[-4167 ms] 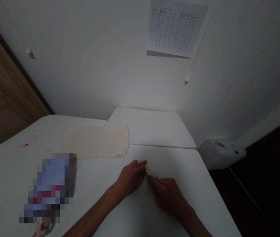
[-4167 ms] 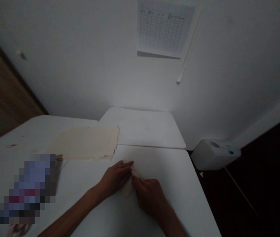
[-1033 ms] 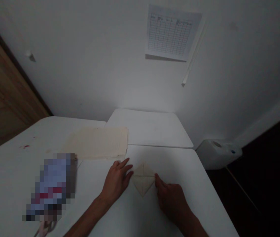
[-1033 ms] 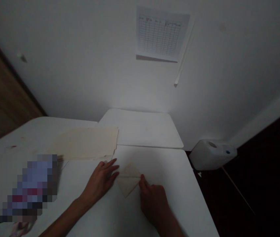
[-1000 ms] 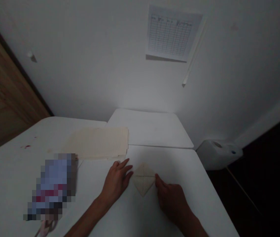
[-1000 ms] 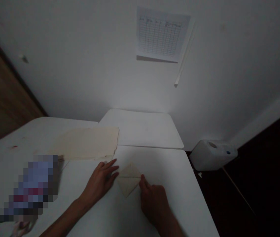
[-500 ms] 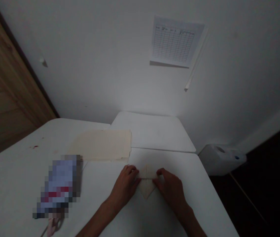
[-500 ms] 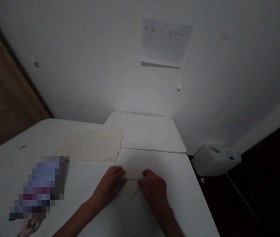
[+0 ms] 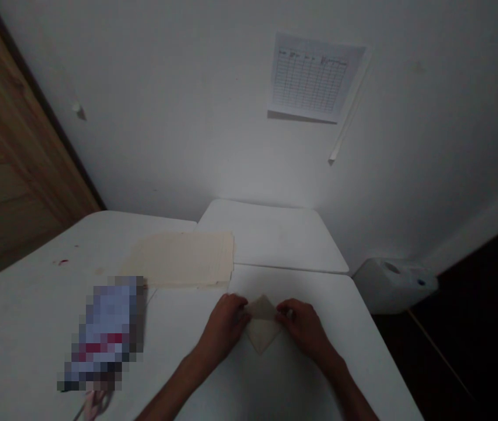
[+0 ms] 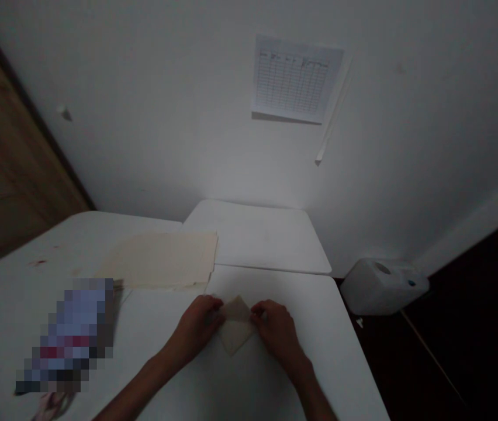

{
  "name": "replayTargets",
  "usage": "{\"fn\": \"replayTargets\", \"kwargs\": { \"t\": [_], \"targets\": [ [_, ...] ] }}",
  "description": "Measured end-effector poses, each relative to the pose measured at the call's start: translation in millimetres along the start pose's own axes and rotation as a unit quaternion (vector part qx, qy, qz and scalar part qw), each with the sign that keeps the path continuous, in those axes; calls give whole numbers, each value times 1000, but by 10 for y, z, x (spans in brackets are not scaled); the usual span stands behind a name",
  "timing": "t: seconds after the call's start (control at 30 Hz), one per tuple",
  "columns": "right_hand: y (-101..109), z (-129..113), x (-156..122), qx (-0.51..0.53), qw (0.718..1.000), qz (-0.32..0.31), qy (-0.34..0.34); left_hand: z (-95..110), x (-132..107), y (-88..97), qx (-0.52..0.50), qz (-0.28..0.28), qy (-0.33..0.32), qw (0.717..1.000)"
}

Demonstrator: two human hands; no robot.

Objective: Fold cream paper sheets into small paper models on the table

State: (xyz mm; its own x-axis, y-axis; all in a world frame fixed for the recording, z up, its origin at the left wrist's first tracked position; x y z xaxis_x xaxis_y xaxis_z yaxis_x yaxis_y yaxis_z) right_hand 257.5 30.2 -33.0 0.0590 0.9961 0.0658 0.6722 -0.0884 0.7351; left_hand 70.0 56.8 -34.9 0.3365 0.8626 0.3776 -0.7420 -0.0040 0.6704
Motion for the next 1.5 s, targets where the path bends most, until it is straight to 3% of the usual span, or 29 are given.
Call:
{"fn": "replayTargets", "kwargs": {
  "t": [0.13,0.33,0.4,0.5,0.63,0.87,1.17,1.33,1.5],
  "targets": [
    [143,-130,-11,27,997,44,56,98,109,112,-34,24,-36,998],
    [458,-424,-158,24,967,158,200,477,171,436,-46,99,-207,972],
    [458,-467,-242,-17,954,171,247,525,122,402,8,83,-247,965],
    [291,-438,-328,-95,945,137,282,497,9,190,101,17,-276,956],
    [33,-298,-386,-155,946,71,276,383,-147,-108,154,-94,-262,948],
    [-40,-265,-426,-167,955,28,242,454,-210,-143,144,-166,-209,953],
    [-61,-346,-312,-180,965,53,186,477,-100,-423,232,-125,-214,941],
    [-82,-277,-286,-186,967,70,159,455,-82,-377,221,-117,-199,948],
    [-40,-267,-255,-193,971,69,124,382,6,-299,184,-76,-130,971]
  ]
}}
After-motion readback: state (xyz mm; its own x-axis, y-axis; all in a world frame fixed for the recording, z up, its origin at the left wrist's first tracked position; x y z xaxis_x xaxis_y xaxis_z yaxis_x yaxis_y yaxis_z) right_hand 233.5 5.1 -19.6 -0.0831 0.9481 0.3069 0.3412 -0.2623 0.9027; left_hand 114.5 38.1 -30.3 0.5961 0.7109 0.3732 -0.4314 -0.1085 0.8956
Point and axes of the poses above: each hand's wrist, its own x-axis towards the middle knuckle, its own y-axis out of the back of the hand, z = x × y, the point moved 10 cm from there along x, towards the middle knuckle, and after that the axes turned 3 degrees about z, right-handed, at the moved point
